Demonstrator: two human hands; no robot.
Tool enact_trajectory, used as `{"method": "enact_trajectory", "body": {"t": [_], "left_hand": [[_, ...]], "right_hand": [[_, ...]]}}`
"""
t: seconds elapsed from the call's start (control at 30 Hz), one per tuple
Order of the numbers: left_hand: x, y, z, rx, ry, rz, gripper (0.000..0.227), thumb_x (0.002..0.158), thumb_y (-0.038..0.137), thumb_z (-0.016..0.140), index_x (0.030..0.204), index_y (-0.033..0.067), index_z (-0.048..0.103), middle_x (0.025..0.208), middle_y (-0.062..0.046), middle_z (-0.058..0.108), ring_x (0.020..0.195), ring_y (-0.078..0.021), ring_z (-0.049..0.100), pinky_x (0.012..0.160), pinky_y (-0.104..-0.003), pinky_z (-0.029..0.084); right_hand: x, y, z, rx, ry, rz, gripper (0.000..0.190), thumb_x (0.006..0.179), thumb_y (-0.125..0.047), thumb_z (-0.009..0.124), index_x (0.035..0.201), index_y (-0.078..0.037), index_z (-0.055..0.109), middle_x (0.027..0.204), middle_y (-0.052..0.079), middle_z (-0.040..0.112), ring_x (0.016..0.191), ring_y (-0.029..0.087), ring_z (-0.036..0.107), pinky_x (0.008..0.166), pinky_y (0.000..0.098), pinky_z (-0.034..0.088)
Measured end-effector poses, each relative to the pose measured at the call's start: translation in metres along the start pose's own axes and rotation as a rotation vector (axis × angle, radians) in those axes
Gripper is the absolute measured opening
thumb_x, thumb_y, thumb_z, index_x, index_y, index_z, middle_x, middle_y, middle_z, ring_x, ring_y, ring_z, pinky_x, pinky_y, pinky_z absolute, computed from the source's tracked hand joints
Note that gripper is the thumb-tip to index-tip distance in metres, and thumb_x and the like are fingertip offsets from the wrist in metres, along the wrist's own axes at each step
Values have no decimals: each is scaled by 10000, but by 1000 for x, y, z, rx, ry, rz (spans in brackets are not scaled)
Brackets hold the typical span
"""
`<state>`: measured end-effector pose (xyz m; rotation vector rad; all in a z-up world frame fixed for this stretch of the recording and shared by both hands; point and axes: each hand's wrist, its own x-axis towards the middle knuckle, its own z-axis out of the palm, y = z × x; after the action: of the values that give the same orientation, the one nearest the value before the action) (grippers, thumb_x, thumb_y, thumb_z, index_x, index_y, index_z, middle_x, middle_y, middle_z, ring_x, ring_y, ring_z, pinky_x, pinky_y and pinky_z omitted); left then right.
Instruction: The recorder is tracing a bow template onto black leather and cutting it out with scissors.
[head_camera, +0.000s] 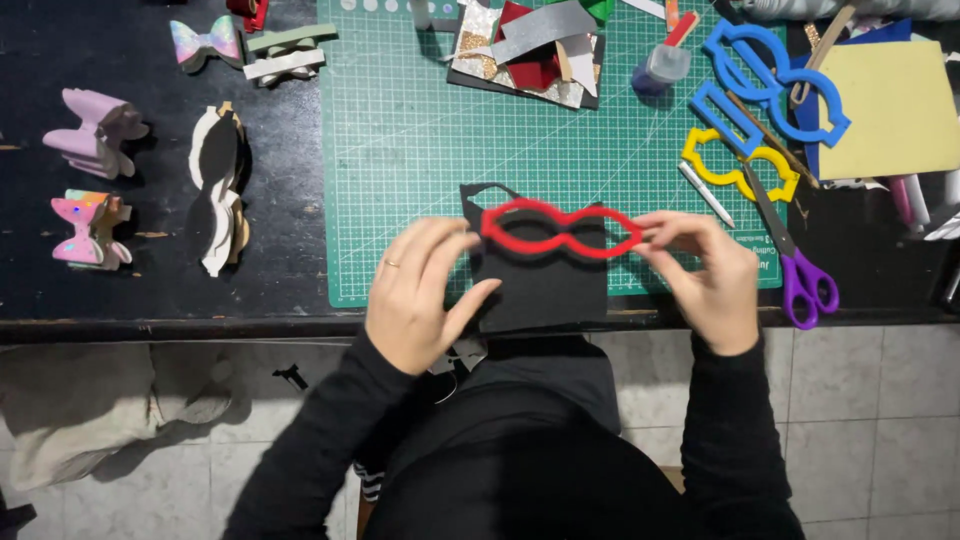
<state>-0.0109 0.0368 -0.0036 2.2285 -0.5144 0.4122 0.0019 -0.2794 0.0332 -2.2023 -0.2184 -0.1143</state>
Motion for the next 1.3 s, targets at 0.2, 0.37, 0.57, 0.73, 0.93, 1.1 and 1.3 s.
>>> {"method": "enact_trajectory", "body": {"t": [0.2,0.37,0.57,0.73,0.93,1.1,1.3], "left_hand": [[-8,24,18,29,19,-71,778,820,450,845,1350,-44,562,1363,-212,517,1293,-407,500,1075,-514,434],[-22,31,16,17,-100,113,674,862,470,808,1317,9,619,1337,-184,535,1276,-380,513,1090,-510,444],[-23,19,19,87,-163,166,590,872,446,783,1245,10,649,1300,-159,605,1261,-357,545,1089,-504,451],[-22,13,20,87,-154,194,500,893,369,785,1240,32,656,1291,-153,622,1253,-344,560,1087,-485,465],[-11,10,9,57,-198,214,486,882,346,793,1228,31,660,1292,-154,624,1245,-346,571,1076,-489,474],[3,8,-1,-79,-78,104,573,855,397,841,1232,21,631,1292,-153,601,1247,-355,559,1083,-496,449],[28,-11,15,-29,-11,-11,577,888,302,832,1319,5,590,1352,-151,594,1308,-365,557,1116,-456,455]], "right_hand": [[18,2,5,-77,-93,-54,180,926,52,735,986,16,569,1155,167,746,1038,209,756,880,307,611],[20,4,5,-89,-81,-68,191,932,30,752,972,-5,569,1154,152,747,1054,213,752,896,310,609],[19,6,14,-121,-84,-70,219,908,3,782,957,-13,569,1142,140,755,1021,208,755,863,298,599],[20,7,17,-103,-87,-23,217,913,-1,775,964,-7,564,1143,135,757,993,192,760,834,284,606],[18,10,17,-117,-69,-61,228,920,-9,788,959,-12,563,1141,135,757,1016,198,759,853,288,607],[16,10,17,-124,-55,-69,236,912,-28,803,943,-24,569,1139,130,758,1027,206,758,853,290,604],[16,8,17,-136,-63,-64,242,914,-34,805,941,-23,565,1138,126,761,1008,203,758,837,286,596]]}}
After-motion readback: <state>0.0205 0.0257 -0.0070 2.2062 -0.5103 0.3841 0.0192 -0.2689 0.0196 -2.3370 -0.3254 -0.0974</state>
